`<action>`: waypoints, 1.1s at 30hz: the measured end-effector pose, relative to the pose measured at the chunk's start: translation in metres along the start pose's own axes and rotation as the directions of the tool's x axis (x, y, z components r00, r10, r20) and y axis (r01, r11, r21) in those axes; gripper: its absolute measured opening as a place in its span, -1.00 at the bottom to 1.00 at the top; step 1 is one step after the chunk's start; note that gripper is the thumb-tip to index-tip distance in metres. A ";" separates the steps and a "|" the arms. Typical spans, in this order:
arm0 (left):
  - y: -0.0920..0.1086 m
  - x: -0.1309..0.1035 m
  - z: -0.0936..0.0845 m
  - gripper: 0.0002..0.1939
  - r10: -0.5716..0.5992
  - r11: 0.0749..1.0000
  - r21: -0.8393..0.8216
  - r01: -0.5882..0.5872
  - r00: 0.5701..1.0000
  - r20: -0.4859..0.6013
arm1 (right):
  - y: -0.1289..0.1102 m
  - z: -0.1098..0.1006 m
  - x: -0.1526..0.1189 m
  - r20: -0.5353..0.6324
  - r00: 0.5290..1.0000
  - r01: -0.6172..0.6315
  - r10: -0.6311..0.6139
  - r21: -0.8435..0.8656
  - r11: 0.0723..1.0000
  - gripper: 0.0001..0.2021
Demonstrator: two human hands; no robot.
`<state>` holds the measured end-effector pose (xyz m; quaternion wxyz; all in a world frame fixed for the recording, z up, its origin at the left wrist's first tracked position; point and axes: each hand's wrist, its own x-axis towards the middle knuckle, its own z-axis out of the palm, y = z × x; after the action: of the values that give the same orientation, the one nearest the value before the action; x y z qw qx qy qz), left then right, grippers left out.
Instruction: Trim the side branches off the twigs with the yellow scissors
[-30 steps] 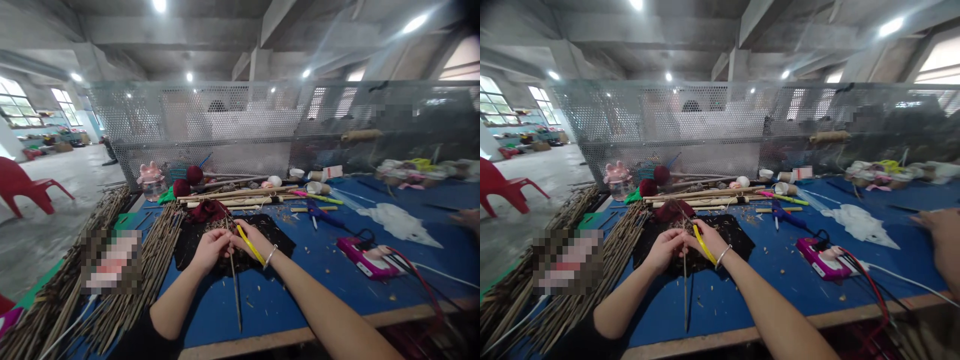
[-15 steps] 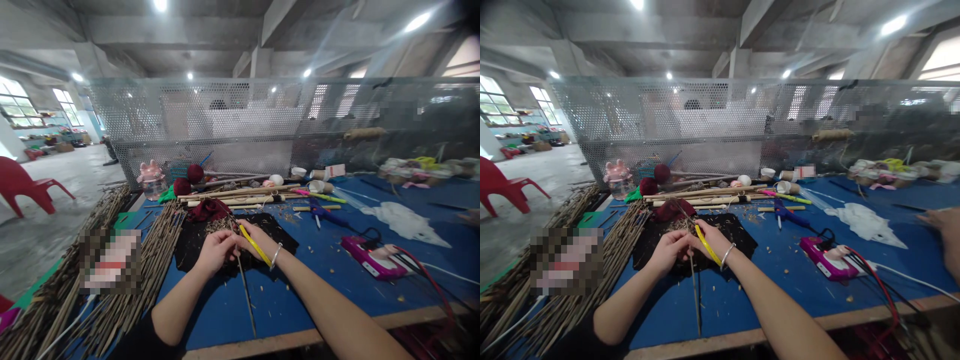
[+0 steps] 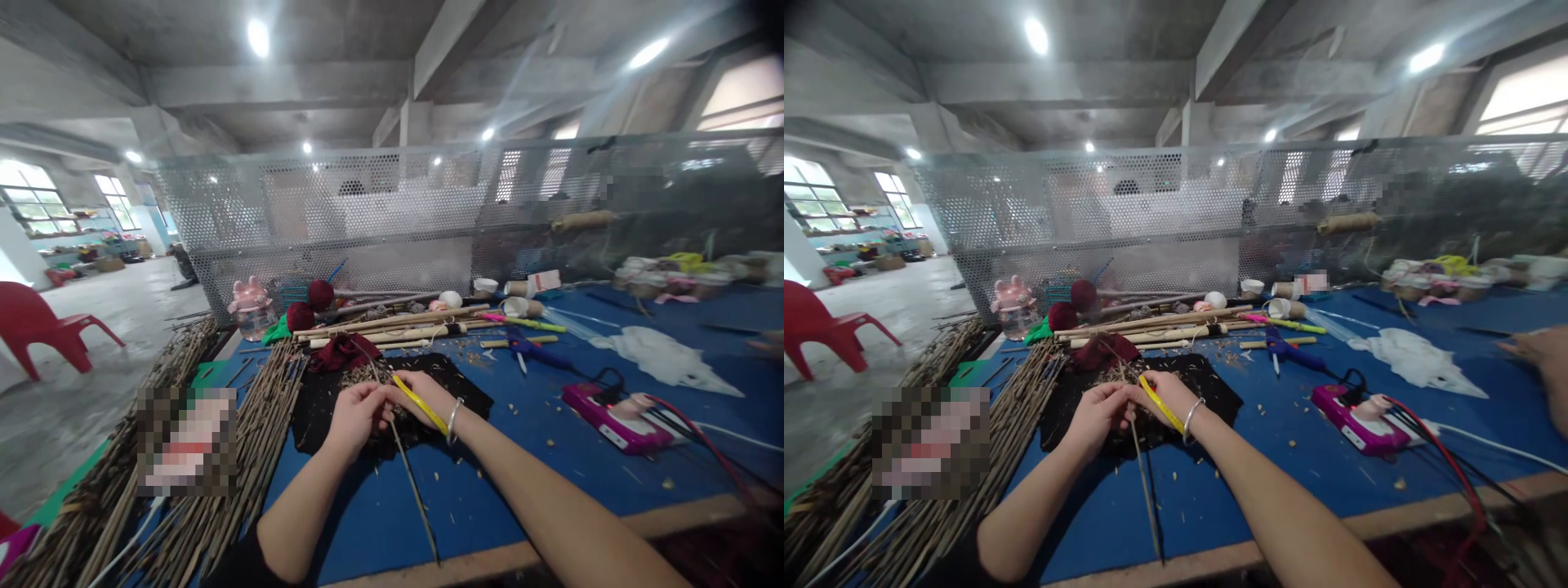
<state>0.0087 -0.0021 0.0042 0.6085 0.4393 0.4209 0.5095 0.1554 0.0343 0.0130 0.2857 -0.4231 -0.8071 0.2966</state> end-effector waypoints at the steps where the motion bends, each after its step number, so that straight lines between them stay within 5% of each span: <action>1: 0.000 0.001 0.000 -0.74 0.005 1.000 -0.009 -0.005 1.000 -0.007 | 0.000 0.000 0.000 -0.007 1.000 0.000 0.000 -0.019 1.000 -0.55; 8: -0.004 0.003 -0.002 -0.68 0.048 0.998 -0.036 -0.047 0.998 0.028 | -0.002 -0.006 -0.004 -0.002 1.000 -0.005 0.004 -0.181 0.984 -0.56; 15: -0.007 0.003 -0.005 -0.66 0.099 0.995 -0.006 -0.099 0.993 0.061 | -0.002 0.000 -0.004 -0.015 1.000 -0.002 0.000 -0.097 0.995 -0.43; 33: -0.006 0.001 0.002 -0.68 0.059 0.998 -0.004 -0.059 0.997 -0.052 | -0.006 -0.004 -0.004 -0.018 1.000 -0.003 0.000 -0.150 0.989 -0.39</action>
<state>0.0123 -0.0022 -0.0009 0.5833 0.4365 0.4219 0.5397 0.1571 0.0297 0.0189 0.2599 -0.4466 -0.8243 0.2316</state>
